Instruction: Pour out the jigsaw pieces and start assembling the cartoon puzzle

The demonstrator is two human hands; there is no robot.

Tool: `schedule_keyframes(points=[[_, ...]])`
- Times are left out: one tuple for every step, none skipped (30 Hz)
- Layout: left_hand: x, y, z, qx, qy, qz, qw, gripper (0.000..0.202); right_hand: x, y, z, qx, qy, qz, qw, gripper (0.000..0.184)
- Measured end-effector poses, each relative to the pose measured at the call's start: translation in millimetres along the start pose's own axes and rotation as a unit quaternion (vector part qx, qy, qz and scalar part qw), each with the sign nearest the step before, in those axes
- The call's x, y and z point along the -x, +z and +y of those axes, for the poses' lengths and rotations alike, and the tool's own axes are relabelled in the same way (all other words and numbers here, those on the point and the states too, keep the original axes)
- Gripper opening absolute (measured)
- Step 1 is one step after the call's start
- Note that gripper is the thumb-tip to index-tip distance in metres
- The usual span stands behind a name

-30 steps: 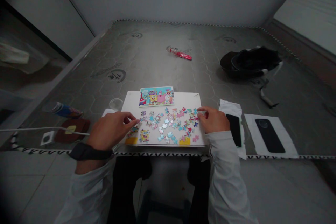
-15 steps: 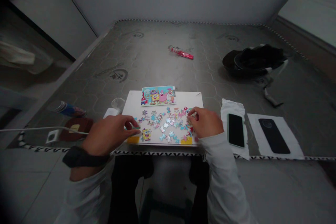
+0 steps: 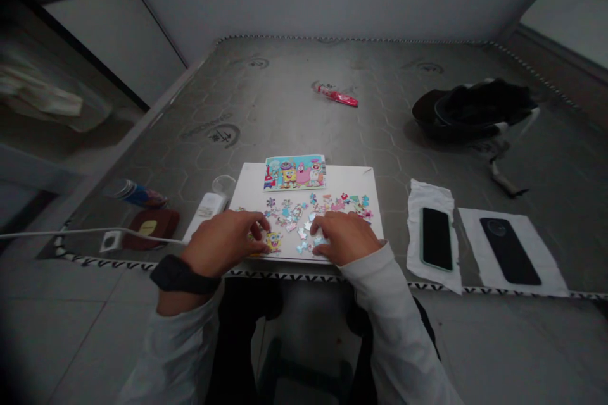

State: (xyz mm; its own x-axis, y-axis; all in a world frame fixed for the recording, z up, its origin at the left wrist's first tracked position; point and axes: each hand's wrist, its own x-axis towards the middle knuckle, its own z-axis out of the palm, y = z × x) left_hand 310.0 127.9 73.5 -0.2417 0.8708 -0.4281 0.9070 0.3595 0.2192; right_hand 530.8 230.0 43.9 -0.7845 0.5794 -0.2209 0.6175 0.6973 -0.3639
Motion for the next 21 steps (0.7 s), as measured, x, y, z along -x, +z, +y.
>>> schedule_keyframes(points=[[0, 0.2, 1, 0.0, -0.002, 0.0, 1.0, 0.027, 1, -2, 2, 0.002, 0.003, -0.01, 1.0, 0.03], [0, 0.5, 1, -0.001, -0.003, -0.001, 1.0, 0.028, 2, -5, 4, 0.003, 0.005, -0.016, 1.0, 0.029], [1, 0.8, 2, -0.001, -0.001, -0.001, 1.0, 0.029, 2, -6, 6, 0.003, 0.006, -0.021, 1.0, 0.029], [1, 1.2, 3, -0.002, 0.001, -0.002, 1.0, 0.029, 3, -7, 7, 0.003, 0.008, -0.023, 1.0, 0.027], [1, 1.8, 4, -0.002, 0.005, -0.002, 1.0, 0.03, 2, -7, 7, 0.003, 0.01, -0.025, 1.0, 0.026], [1, 2.4, 4, -0.002, 0.008, -0.002, 1.0, 0.031, 2, -6, 7, 0.001, 0.011, -0.029, 1.0, 0.026], [0, 3.1, 5, -0.002, 0.013, -0.001, 1.0, 0.031, 1, -5, 5, -0.001, 0.01, -0.033, 0.999, 0.025], [0, 3.9, 6, -0.002, 0.016, -0.001, 1.0, 0.032, 0, -3, 3, -0.004, 0.007, -0.035, 0.999, 0.025], [-1, 4.7, 7, 0.0, 0.017, -0.002, 1.0, 0.032, -1, -1, 0, -0.006, 0.0, -0.035, 0.999, 0.025], [-2, 5.6, 8, 0.003, 0.017, -0.004, 1.0, 0.031, -3, 1, -4, -0.008, -0.009, -0.031, 0.999, 0.025], [-2, 6.4, 9, 0.006, 0.018, -0.006, 1.0, 0.031, -5, 3, -8, -0.007, -0.02, -0.026, 0.999, 0.027], [-3, 7.2, 10, 0.01, 0.018, -0.007, 1.0, 0.03, -6, 5, -12, -0.005, -0.033, -0.021, 0.999, 0.029], [-4, 7.9, 11, 0.014, 0.02, -0.007, 1.0, 0.029, -8, 8, -15, -0.001, -0.046, -0.02, 0.999, 0.031], [-4, 8.6, 12, 0.017, 0.021, -0.005, 1.0, 0.029, -9, 10, -18, 0.003, -0.057, -0.021, 0.998, 0.032], [-5, 9.1, 13, 0.019, 0.024, -0.002, 1.0, 0.028, -10, 11, -19, 0.004, -0.066, -0.023, 0.998, 0.032], [-6, 9.6, 13, 0.021, 0.026, 0.0, 0.999, 0.028, -11, 13, -20, 0.003, -0.07, -0.025, 0.997, 0.032], [-6, 10.0, 14, 0.024, 0.027, 0.0, 0.999, 0.028, -12, 14, -19, 0.0, -0.071, -0.024, 0.997, 0.032], [-7, 10.4, 14, 0.026, 0.028, 0.0, 0.999, 0.028, -12, 15, -18, -0.005, -0.07, -0.021, 0.997, 0.03], [-8, 10.7, 15, 0.029, 0.029, -0.001, 0.999, 0.028, -12, 16, -16, -0.009, -0.067, -0.018, 0.998, 0.029], [-9, 11.1, 15, 0.032, 0.029, -0.002, 0.999, 0.028, -12, 16, -13, -0.011, -0.063, -0.015, 0.998, 0.028], [-9, 11.4, 16, 0.035, 0.029, -0.003, 0.999, 0.028, -12, 16, -10, -0.013, -0.059, -0.013, 0.998, 0.026]])
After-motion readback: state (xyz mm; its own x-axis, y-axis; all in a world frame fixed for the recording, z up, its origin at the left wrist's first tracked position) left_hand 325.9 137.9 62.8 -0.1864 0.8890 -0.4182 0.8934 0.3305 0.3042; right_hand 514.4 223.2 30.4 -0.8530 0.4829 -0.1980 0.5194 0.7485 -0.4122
